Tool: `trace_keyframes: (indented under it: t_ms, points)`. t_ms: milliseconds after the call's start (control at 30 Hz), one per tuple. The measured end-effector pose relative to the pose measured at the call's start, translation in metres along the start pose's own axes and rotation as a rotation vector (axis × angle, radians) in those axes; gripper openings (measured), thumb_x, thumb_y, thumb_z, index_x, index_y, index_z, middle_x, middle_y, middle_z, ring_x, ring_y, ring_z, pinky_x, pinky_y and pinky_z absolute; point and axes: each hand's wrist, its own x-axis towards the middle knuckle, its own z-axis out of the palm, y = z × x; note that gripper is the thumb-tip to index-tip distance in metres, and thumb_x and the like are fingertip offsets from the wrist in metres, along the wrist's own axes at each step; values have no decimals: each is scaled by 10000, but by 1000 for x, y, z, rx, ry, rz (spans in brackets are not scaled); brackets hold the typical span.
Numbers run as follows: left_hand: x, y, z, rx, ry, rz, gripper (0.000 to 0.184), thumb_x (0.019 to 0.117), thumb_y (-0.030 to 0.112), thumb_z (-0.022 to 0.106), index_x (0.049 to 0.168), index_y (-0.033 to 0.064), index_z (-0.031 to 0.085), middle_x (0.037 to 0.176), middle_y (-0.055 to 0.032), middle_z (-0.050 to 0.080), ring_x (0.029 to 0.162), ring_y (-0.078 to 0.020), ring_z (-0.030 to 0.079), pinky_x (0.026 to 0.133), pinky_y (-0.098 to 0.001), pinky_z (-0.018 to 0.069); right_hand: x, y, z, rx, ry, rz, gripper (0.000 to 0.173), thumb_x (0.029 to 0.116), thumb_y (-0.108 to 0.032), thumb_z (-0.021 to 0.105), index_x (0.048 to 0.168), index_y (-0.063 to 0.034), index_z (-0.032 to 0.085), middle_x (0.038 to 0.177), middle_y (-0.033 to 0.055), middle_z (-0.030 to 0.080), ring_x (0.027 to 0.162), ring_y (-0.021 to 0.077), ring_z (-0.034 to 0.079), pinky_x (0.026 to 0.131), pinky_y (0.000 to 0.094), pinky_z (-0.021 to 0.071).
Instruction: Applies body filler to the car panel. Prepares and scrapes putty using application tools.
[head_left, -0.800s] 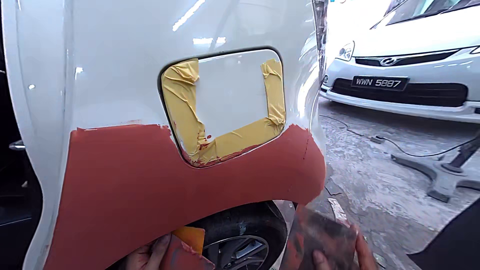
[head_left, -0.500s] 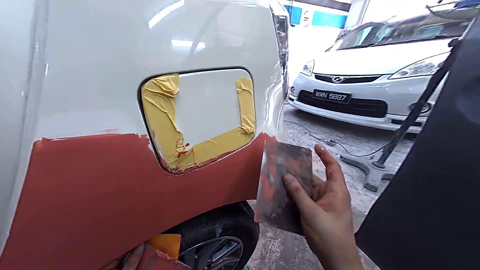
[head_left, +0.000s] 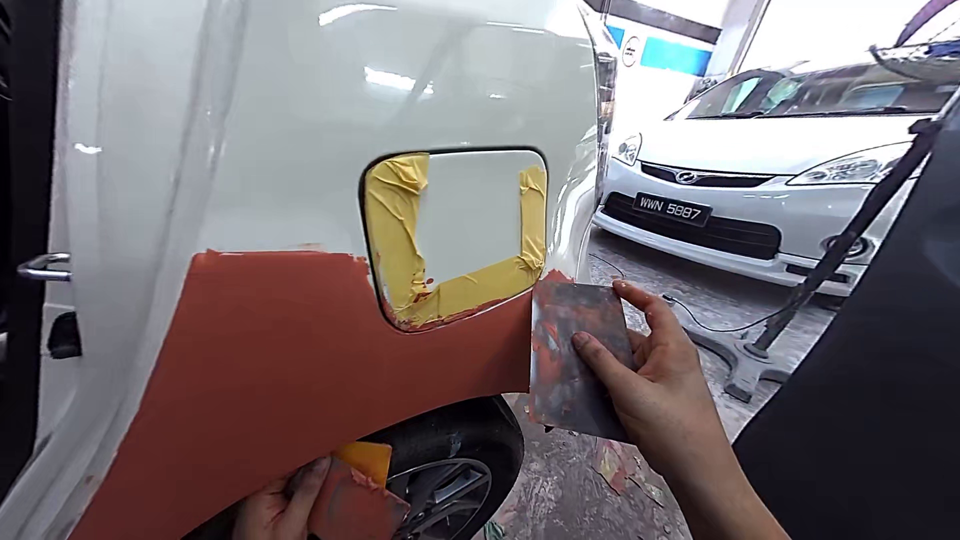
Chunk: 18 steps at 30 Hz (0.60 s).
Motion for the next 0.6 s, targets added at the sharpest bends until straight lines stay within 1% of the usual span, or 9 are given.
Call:
trace_keyframes:
  t_ms: [67, 133, 233, 333, 467, 600]
  points:
    - [0, -2, 0, 8, 12, 4, 144, 1019, 280, 630, 1023, 226, 762, 965, 126, 757, 884, 5, 702, 827, -207, 588, -5, -6, 3, 26, -9, 50, 696, 871, -104, 719, 1488, -203, 413, 917, 110, 760, 687, 251, 754, 581, 359, 648]
    - [0, -4, 1, 2, 19, 13, 156, 1016, 289, 633, 1018, 206, 765, 952, 107, 758, 873, -10, 707, 815, -213, 593, -11, -12, 8, 53, -29, 94, 666, 876, -97, 728, 1465, -186, 432, 916, 132, 757, 695, 268, 751, 596, 373, 645]
    - [-2, -2, 1, 5, 23, 12, 144, 1014, 267, 635, 1038, 193, 756, 978, 111, 756, 904, -4, 704, 841, -218, 594, -27, -24, 22, 45, -63, 132, 643, 873, -138, 746, 1444, -172, 452, 908, 126, 758, 715, 270, 755, 629, 408, 655]
    - [1, -1, 1, -6, 14, 8, 140, 1014, 222, 634, 1037, 164, 760, 980, 108, 760, 908, 9, 702, 853, -215, 591, -44, -35, 44, 51, -66, 132, 680, 864, -176, 756, 1459, -149, 427, 952, 97, 761, 772, 239, 765, 675, 385, 665]
    - [0, 1, 0, -32, -5, 14, 145, 1013, 188, 625, 1028, 128, 756, 972, 99, 759, 904, 17, 698, 856, -206, 587, -67, -47, 70, 26, -25, 120, 695, 866, -177, 760, 1463, -132, 409, 1054, 66, 747, 864, 182, 759, 755, 346, 662]
    - [0, 3, -1, -40, -22, -3, 151, 1011, 173, 615, 999, 103, 748, 930, 96, 751, 863, 29, 690, 827, -197, 585, -83, -56, 90, 73, -16, 148, 707, 877, -138, 761, 1476, -104, 387, 1090, 90, 735, 890, 190, 758, 781, 353, 664]
